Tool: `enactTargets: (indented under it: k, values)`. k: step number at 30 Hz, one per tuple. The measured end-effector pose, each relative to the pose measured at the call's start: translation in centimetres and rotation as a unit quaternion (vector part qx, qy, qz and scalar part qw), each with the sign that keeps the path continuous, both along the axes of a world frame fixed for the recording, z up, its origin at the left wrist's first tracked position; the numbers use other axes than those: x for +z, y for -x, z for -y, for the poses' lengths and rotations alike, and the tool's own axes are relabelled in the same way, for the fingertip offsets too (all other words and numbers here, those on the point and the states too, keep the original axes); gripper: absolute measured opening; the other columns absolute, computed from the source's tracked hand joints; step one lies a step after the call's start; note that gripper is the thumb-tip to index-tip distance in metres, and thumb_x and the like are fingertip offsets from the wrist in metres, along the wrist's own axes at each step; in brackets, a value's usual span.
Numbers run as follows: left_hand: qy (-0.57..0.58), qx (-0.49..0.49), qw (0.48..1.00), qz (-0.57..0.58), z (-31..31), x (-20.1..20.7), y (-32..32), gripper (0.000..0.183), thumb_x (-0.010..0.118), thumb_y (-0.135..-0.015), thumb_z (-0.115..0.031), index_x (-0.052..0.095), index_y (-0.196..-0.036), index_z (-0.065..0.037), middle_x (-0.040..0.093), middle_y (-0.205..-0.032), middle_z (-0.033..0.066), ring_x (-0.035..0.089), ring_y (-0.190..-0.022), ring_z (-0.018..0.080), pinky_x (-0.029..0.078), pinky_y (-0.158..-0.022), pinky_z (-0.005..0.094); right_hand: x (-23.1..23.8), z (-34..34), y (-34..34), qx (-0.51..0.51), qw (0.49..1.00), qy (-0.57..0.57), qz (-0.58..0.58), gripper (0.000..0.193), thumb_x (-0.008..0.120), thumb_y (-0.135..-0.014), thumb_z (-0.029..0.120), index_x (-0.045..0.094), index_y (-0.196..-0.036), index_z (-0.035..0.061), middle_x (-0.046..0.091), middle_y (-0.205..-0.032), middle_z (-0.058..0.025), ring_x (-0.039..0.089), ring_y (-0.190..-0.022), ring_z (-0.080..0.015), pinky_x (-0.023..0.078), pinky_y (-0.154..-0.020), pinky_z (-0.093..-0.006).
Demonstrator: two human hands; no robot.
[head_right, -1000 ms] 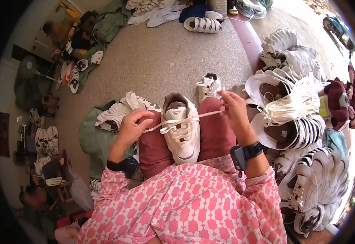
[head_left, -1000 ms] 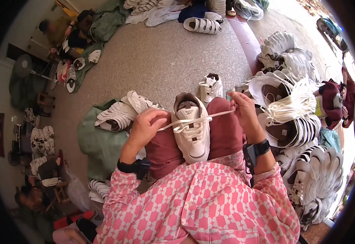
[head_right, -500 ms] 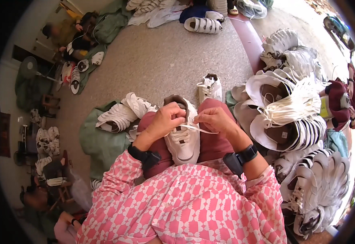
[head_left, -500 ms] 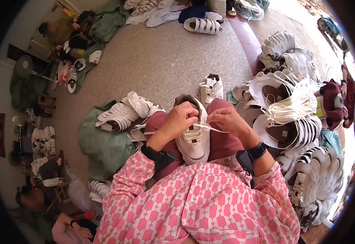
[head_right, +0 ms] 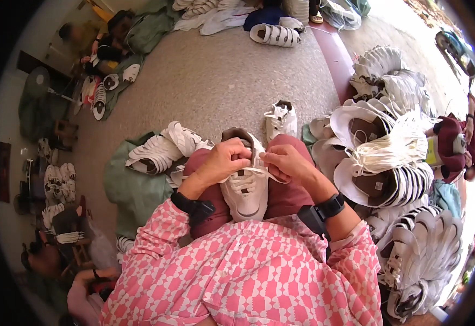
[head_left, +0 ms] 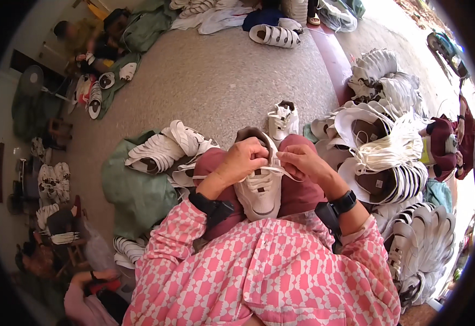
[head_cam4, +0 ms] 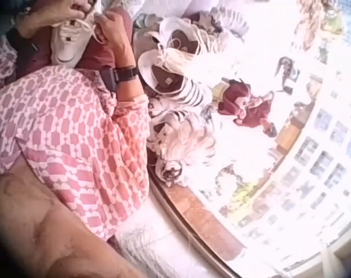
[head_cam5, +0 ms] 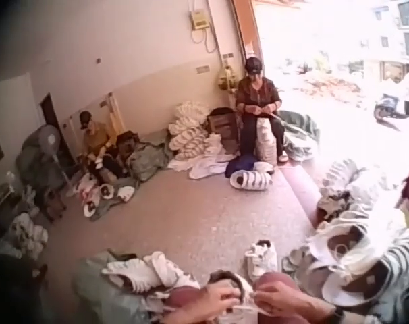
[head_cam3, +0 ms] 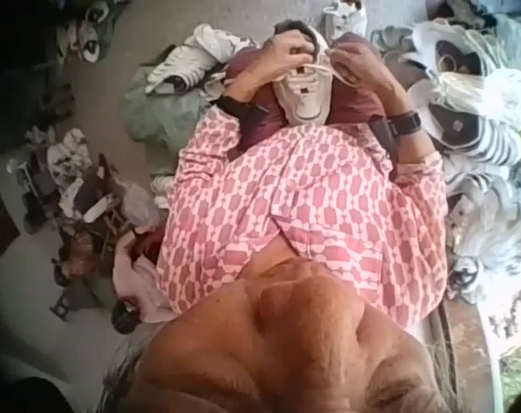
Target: The recorder is threading laces into a shoe and organizing shoe parts while sitting on the floor.
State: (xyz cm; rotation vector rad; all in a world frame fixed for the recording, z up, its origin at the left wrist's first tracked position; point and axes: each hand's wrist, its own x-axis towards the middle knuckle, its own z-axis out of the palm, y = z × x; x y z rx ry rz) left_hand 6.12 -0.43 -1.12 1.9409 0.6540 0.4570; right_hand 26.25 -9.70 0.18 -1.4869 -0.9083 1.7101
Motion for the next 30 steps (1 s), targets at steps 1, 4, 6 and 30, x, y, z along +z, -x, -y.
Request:
enactTargets:
  k: [1,4,6,30]
  values:
    - [0.0,-0.002,1.0,0.007,0.0,0.0,0.0,0.011,0.069,-0.077,-0.003,0.065,-0.085,0.001,0.053,-0.078,0.0022,0.054,-0.072,0.0112,0.043,-0.063,0.0262,-0.2,-0.1,-0.1,-0.015,0.999,0.015,-0.026,0.022,0.057,-0.092,0.014,0.058,-0.073,0.0025,0.048,-0.056,0.0004,0.042,-0.041,-0.0084,0.029,-0.036,-0.0251]
    - [-0.001,0.001,1.0,0.017,0.1,0.0,-0.1,0.01,0.069,-0.076,-0.003,0.065,-0.084,0.002,0.054,-0.077,0.0031,0.054,-0.072,0.0118,0.043,-0.063,0.0267,-1.0,0.0,0.2,-0.036,0.993,0.047,-0.098,0.021,0.057,-0.091,0.014,0.058,-0.073,0.0032,0.05,-0.057,-0.001,0.043,-0.041,-0.01,0.03,-0.035,-0.0262]
    - [-0.005,0.005,1.0,0.021,0.1,-0.1,0.0,0.01,0.069,-0.076,-0.003,0.064,-0.082,0.002,0.054,-0.077,0.0034,0.054,-0.072,0.0117,0.043,-0.063,0.0269,-1.2,0.0,0.3,-0.042,0.987,0.062,-0.143,0.019,0.057,-0.09,0.014,0.059,-0.074,0.0032,0.051,-0.058,-0.0014,0.043,-0.04,-0.0107,0.03,-0.035,-0.0267]
    - [-0.366,0.119,0.896,-0.223,-2.8,4.1,6.4,0.013,0.065,-0.079,-0.012,0.06,-0.09,-0.008,0.057,-0.089,0.0101,0.058,-0.089,0.0292,0.046,-0.078,0.0391,-1.3,-2.5,-0.7,0.048,0.978,-0.201,0.028,0.032,0.048,-0.098,0.026,0.063,-0.106,-0.0004,0.064,-0.095,-0.0055,0.057,-0.094,-0.0123,0.045,-0.085,-0.026]
